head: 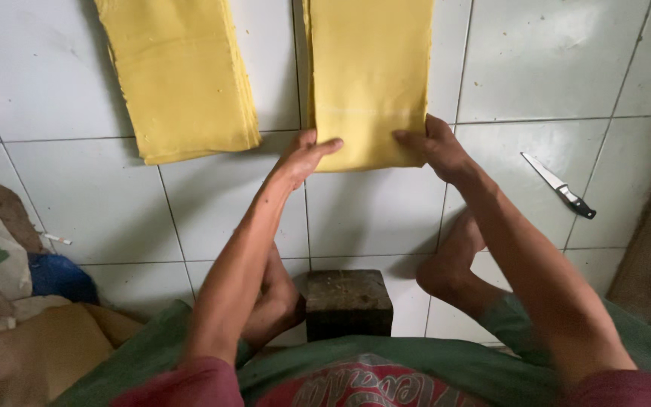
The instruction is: The person sits on a tiled floor and pulls a long yellow rubber sheet from a machine, then folds it back and forth onto a growing stack, pressing each layer flat by hand. They lift and reposition folded stacks, set finished stacks aside, and repeat the folding with additional sheets.
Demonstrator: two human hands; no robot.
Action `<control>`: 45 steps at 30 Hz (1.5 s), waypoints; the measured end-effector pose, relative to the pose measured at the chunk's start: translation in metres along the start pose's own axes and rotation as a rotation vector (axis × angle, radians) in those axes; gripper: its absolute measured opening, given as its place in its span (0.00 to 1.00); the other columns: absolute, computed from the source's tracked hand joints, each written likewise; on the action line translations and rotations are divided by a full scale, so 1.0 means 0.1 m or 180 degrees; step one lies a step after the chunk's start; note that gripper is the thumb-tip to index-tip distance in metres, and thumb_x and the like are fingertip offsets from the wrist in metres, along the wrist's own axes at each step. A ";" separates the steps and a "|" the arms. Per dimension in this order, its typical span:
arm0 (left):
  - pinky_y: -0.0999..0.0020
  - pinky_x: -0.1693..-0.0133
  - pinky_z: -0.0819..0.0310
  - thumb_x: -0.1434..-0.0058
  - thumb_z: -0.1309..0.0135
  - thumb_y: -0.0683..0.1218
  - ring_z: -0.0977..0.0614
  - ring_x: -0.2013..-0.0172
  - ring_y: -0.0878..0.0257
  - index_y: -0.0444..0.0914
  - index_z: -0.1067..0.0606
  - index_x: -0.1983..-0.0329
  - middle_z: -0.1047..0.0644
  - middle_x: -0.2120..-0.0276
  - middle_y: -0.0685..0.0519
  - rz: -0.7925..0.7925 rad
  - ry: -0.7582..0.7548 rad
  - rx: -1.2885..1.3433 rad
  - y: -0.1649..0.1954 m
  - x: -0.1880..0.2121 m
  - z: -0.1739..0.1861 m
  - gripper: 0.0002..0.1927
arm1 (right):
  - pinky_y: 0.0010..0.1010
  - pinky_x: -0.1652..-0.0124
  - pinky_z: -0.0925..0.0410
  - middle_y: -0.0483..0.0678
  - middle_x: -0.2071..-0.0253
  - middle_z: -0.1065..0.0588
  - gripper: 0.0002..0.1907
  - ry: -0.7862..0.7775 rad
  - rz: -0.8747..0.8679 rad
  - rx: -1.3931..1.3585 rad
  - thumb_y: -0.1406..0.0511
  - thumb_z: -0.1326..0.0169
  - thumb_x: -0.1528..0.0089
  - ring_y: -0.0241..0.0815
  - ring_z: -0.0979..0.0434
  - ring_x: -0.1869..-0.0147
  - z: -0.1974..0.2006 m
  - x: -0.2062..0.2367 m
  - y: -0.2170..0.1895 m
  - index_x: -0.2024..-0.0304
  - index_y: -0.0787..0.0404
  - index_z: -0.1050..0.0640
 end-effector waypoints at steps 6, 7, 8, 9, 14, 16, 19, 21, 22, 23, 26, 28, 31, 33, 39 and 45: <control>0.60 0.44 0.32 0.36 0.33 0.52 0.27 0.45 0.60 0.34 0.32 0.38 0.27 0.45 0.49 0.0835 0.0780 -0.0476 0.41 -0.11 0.20 0.30 | 0.35 0.59 0.25 0.54 0.59 0.22 0.18 0.0542 0.0316 -0.0259 0.63 0.40 0.34 0.41 0.21 0.58 0.20 -0.25 -0.20 0.50 0.72 0.26; 0.59 0.44 0.32 0.34 0.31 0.53 0.27 0.45 0.59 0.33 0.34 0.37 0.27 0.45 0.47 0.1033 0.1027 -0.0391 0.38 -0.09 0.24 0.33 | 0.35 0.61 0.25 0.55 0.61 0.22 0.18 0.0807 0.0198 -0.0296 0.62 0.41 0.32 0.42 0.21 0.61 0.24 -0.28 -0.17 0.52 0.72 0.26; 0.61 0.45 0.29 0.36 0.33 0.51 0.24 0.47 0.59 0.33 0.31 0.39 0.24 0.47 0.48 0.0600 0.0761 -0.0253 0.45 -0.13 0.15 0.29 | 0.33 0.62 0.25 0.54 0.61 0.22 0.17 0.0819 0.0374 -0.0191 0.62 0.42 0.32 0.40 0.22 0.60 0.21 -0.29 -0.19 0.51 0.72 0.27; 0.63 0.46 0.26 0.39 0.35 0.50 0.20 0.49 0.59 0.33 0.27 0.42 0.20 0.49 0.49 0.0208 0.0501 -0.0119 0.48 -0.12 0.07 0.26 | 0.32 0.62 0.26 0.53 0.60 0.22 0.17 0.0822 0.0510 -0.0107 0.62 0.42 0.31 0.38 0.22 0.60 0.18 -0.28 -0.20 0.50 0.71 0.27; 0.64 0.50 0.24 0.41 0.38 0.49 0.17 0.53 0.62 0.33 0.23 0.46 0.17 0.53 0.48 -0.0482 0.0649 -0.0518 0.33 0.18 -0.02 0.22 | 0.32 0.62 0.26 0.56 0.60 0.21 0.16 0.1075 0.0576 0.0886 0.61 0.42 0.29 0.40 0.20 0.59 0.03 -0.08 -0.13 0.50 0.69 0.28; 0.63 0.56 0.21 0.38 0.39 0.49 0.16 0.61 0.59 0.31 0.21 0.52 0.15 0.59 0.44 -0.0031 0.0955 -0.0705 0.25 0.23 0.04 0.18 | 0.34 0.66 0.26 0.56 0.63 0.21 0.15 0.1306 -0.0025 0.0862 0.60 0.44 0.31 0.40 0.19 0.64 0.06 -0.04 -0.05 0.51 0.66 0.28; 0.62 0.56 0.22 0.38 0.38 0.49 0.14 0.60 0.58 0.32 0.22 0.48 0.16 0.60 0.46 -0.0340 0.1122 -0.1295 0.48 0.27 0.02 0.20 | 0.38 0.61 0.24 0.55 0.58 0.19 0.16 0.1334 -0.0048 0.1317 0.59 0.42 0.29 0.41 0.18 0.60 0.04 -0.01 -0.15 0.50 0.64 0.28; 0.56 0.54 0.24 0.36 0.38 0.51 0.17 0.57 0.50 0.32 0.35 0.34 0.18 0.59 0.41 0.0299 0.1232 -0.2349 0.48 0.33 0.00 0.32 | 0.45 0.57 0.26 0.56 0.49 0.22 0.26 0.1501 0.0060 0.2226 0.58 0.37 0.36 0.49 0.19 0.54 0.05 0.05 -0.25 0.42 0.63 0.31; 0.53 0.53 0.25 0.35 0.38 0.52 0.18 0.56 0.45 0.32 0.41 0.28 0.19 0.59 0.38 0.0612 0.1304 -0.2865 0.48 0.38 0.00 0.39 | 0.49 0.55 0.26 0.57 0.45 0.24 0.32 0.1583 0.0140 0.2688 0.58 0.35 0.39 0.53 0.20 0.52 0.05 0.10 -0.27 0.38 0.62 0.33; 0.52 0.50 0.26 0.38 0.37 0.49 0.21 0.51 0.44 0.33 0.40 0.30 0.22 0.53 0.37 -0.0207 0.1546 -0.3237 0.67 0.44 -0.08 0.38 | 0.51 0.49 0.29 0.59 0.40 0.28 0.36 0.1562 0.0830 0.3098 0.58 0.35 0.38 0.56 0.25 0.44 -0.03 0.16 -0.37 0.34 0.62 0.36; 0.50 0.42 0.32 0.41 0.37 0.43 0.29 0.39 0.43 0.35 0.38 0.32 0.30 0.38 0.37 -0.1900 0.1903 -0.3657 0.92 0.68 -0.35 0.35 | 0.53 0.33 0.37 0.61 0.27 0.39 0.43 0.1109 0.2217 0.3866 0.59 0.35 0.36 0.60 0.38 0.25 -0.30 0.42 -0.37 0.24 0.61 0.42; 0.50 0.35 0.35 0.32 0.39 0.40 0.33 0.33 0.44 0.38 0.37 0.28 0.34 0.33 0.40 -0.2006 0.1804 -0.3204 0.89 0.64 -0.35 0.31 | 0.50 0.25 0.43 0.57 0.20 0.44 0.42 0.0522 0.2228 0.3935 0.61 0.36 0.33 0.56 0.46 0.17 -0.37 0.43 -0.20 0.22 0.55 0.43; 0.50 0.33 0.36 0.33 0.40 0.40 0.33 0.33 0.43 0.36 0.37 0.28 0.30 0.35 0.41 -0.1778 0.2355 -0.2289 0.90 0.38 -0.08 0.32 | 0.49 0.24 0.44 0.61 0.21 0.44 0.36 0.1114 0.1679 0.3012 0.65 0.40 0.31 0.62 0.45 0.18 -0.03 0.22 -0.21 0.24 0.61 0.38; 0.51 0.32 0.39 0.34 0.40 0.43 0.35 0.31 0.41 0.34 0.40 0.27 0.34 0.31 0.38 -0.1868 0.2534 -0.2167 1.03 0.07 0.07 0.34 | 0.48 0.23 0.43 0.62 0.22 0.43 0.33 0.1596 0.1801 0.2723 0.64 0.43 0.29 0.61 0.45 0.18 0.22 -0.02 -0.41 0.25 0.66 0.37; 0.54 0.27 0.50 0.35 0.40 0.49 0.44 0.25 0.42 0.32 0.45 0.25 0.45 0.25 0.36 -0.1410 0.2449 -0.2042 1.31 -0.77 0.16 0.41 | 0.49 0.27 0.45 0.69 0.25 0.46 0.33 0.1920 0.1245 0.1730 0.60 0.46 0.28 0.66 0.48 0.20 0.56 -0.92 -0.95 0.29 0.74 0.39; 0.48 0.30 0.59 0.36 0.41 0.52 0.52 0.26 0.41 0.36 0.52 0.24 0.52 0.26 0.34 -0.0764 0.2437 -0.2414 1.45 -0.89 -0.11 0.45 | 0.49 0.37 0.37 0.64 0.32 0.38 0.27 0.2391 0.0877 0.2224 0.62 0.40 0.36 0.65 0.39 0.31 0.21 -1.04 -1.22 0.36 0.63 0.28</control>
Point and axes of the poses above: each hand's wrist, its own x-axis away from the middle knuckle, its own z-axis out of the back of the hand, y = z × x, the point moved 7 cm from there along -x, towards the middle knuckle
